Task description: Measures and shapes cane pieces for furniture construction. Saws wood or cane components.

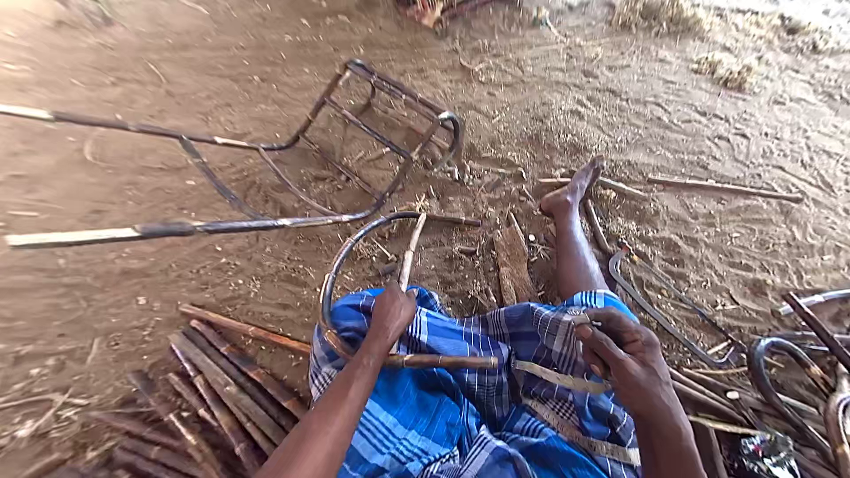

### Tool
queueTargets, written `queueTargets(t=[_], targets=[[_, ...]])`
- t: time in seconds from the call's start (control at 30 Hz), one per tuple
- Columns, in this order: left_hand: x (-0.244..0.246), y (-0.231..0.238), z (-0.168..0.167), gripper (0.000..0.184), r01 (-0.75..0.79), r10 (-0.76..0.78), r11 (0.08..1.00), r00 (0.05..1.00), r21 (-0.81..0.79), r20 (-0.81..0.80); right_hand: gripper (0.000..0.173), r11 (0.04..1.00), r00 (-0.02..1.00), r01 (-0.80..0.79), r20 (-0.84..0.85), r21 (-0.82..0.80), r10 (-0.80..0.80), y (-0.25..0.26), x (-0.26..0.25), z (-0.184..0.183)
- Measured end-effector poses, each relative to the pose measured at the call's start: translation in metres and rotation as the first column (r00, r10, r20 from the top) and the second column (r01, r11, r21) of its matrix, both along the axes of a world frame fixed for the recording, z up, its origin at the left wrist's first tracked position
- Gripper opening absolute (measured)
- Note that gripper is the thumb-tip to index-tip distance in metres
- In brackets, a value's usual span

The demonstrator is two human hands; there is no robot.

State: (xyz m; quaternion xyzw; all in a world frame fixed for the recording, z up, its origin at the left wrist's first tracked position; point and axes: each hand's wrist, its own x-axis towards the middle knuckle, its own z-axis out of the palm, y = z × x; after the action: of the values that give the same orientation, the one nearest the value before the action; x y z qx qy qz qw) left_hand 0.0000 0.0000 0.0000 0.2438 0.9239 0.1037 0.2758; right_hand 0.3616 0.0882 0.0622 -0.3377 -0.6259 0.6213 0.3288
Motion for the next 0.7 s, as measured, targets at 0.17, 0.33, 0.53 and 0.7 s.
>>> queueTargets(t=[0.17,0.33,0.53,0.7], targets=[[-0.08,0.002,0.072,0.043,0.439,-0.46,0.877,0.884,0.194,0.08,0.017,0.934,0.993,0.069,0.065,0.35,-0.098,0.024,0.05,0.053],[-0.111,0.059,0.153,0.02,0.771,-0.752,0.636,0.608,0.04,0.254,0.016,0.837,0.998,-0.031,-0.023,0.547,0.052,0.019,0.039,0.103],[-0.052,0.12,0.094,0.023,0.948,-0.976,0.214,0.197,-0.237,-0.094,0.018,0.877,0.96,-0.236,-0.038,0.418,0.276,-0.023,-0.013,0.044],[0.015,0.064,0.085,0.041,0.897,-0.86,0.439,0.434,0.045,-0.267,0.016,0.944,0.973,-0.229,0.045,0.237,0.225,-0.062,-0.005,0.0]])
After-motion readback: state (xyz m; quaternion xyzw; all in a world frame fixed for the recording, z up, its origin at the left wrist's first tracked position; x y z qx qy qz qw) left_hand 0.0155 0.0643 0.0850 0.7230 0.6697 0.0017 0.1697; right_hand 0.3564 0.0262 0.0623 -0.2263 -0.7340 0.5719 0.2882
